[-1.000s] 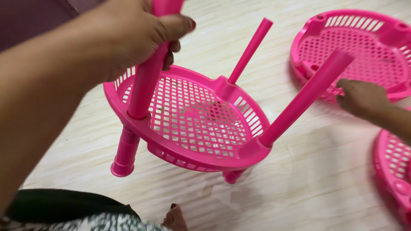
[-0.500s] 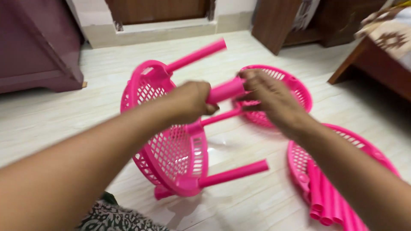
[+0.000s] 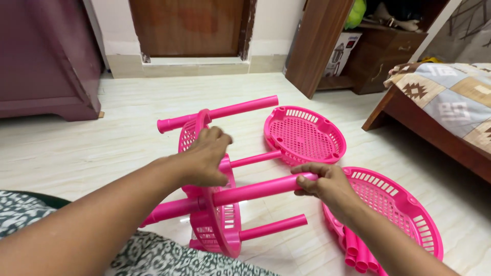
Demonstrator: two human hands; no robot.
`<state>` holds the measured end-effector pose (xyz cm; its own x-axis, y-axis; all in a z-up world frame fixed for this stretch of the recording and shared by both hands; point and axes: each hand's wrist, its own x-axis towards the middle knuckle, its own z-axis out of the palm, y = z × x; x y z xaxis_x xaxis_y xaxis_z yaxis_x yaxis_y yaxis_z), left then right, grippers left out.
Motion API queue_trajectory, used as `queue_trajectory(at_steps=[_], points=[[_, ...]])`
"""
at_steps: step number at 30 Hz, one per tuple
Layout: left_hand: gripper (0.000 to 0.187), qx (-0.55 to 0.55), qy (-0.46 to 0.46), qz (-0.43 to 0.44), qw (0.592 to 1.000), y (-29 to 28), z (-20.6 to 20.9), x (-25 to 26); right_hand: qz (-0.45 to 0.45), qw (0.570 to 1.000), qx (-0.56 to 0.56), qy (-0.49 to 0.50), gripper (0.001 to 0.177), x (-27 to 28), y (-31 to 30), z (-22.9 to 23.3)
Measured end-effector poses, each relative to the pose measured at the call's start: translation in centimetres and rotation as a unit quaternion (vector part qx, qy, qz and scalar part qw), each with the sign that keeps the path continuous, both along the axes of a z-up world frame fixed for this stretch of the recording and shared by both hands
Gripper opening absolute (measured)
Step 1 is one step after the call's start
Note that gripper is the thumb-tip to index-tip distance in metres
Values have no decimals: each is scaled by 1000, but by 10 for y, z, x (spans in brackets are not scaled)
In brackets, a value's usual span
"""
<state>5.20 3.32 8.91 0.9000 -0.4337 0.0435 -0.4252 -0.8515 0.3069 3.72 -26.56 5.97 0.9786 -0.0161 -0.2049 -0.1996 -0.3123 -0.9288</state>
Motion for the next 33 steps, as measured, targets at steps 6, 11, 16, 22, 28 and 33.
queue_trajectory(at_steps=[6, 11, 16, 22, 28, 33], points=[[75, -51, -83, 137, 986, 7, -19, -40, -57, 995, 84, 20, 30, -7, -14, -16], [68, 86, 9, 135, 987, 20, -47, -49, -64, 990, 114, 53, 34, -2, -44, -24], [50, 133, -2, 63, 989, 20, -74, -25, -66, 987, 129, 69, 40, -6, -68, -47], [42, 115, -84, 22, 990, 15, -65, -14, 72, 976, -186, 86, 49, -2, -90, -37], [31, 133, -37, 81, 987, 18, -42, -24, 276, 797, -536, -35, 58, 24, -61, 0], [31, 111, -39, 94, 989, 20, -36, -26, 340, 825, -449, 41, 67, 32, -11, 21]])
